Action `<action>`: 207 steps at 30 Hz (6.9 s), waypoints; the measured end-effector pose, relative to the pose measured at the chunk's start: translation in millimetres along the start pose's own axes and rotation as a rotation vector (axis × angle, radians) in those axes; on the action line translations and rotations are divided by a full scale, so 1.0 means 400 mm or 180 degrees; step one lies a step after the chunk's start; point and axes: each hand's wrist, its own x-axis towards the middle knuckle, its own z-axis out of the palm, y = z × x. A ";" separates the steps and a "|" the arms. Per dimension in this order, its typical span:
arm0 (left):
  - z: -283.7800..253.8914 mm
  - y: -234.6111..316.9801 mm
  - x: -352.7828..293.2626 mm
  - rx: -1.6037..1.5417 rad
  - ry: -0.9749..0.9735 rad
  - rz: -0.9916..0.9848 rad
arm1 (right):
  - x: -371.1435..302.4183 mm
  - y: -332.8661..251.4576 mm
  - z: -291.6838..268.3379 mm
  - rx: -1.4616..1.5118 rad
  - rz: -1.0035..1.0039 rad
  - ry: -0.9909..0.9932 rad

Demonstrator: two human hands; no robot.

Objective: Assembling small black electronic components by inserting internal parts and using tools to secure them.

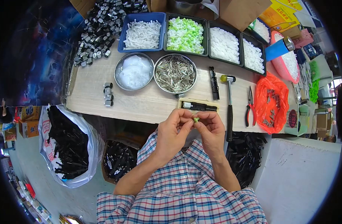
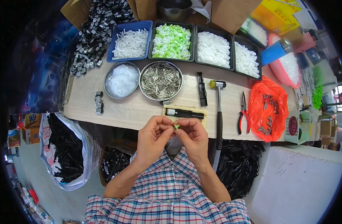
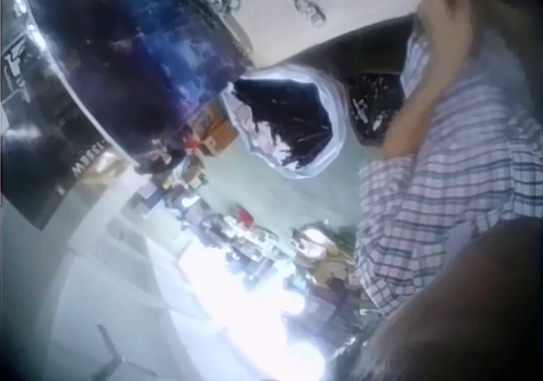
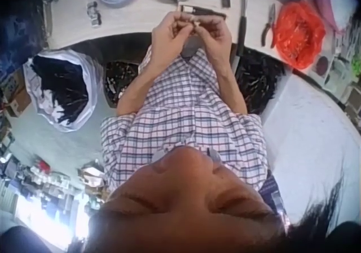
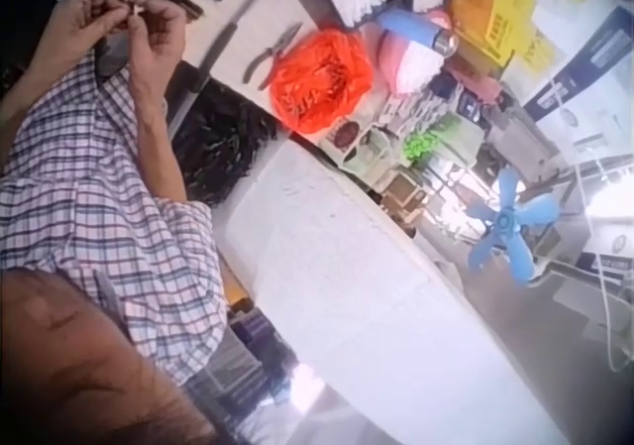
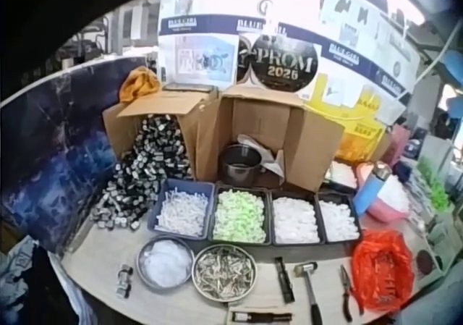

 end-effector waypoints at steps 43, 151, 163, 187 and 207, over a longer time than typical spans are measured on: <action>-0.059 -0.077 0.126 0.3431 -0.0601 0.3163 | 0.166 -0.035 -0.063 -0.4176 -0.1945 -0.0867; -0.036 0.029 0.197 0.1330 0.0400 0.0973 | 0.345 -0.068 -0.060 -0.3084 -0.2296 0.0563; 0.003 -0.012 0.037 -0.0514 0.0096 -0.0580 | 0.010 -0.001 0.034 -0.1668 -0.0303 0.0595; 0.006 -0.074 0.038 0.3712 -0.0390 0.2583 | 0.116 -0.018 -0.063 -0.4275 -0.2135 -0.0200; 0.028 -0.115 0.021 0.4085 -0.0448 0.2262 | 0.227 -0.095 -0.106 -0.3867 -0.1566 -0.0955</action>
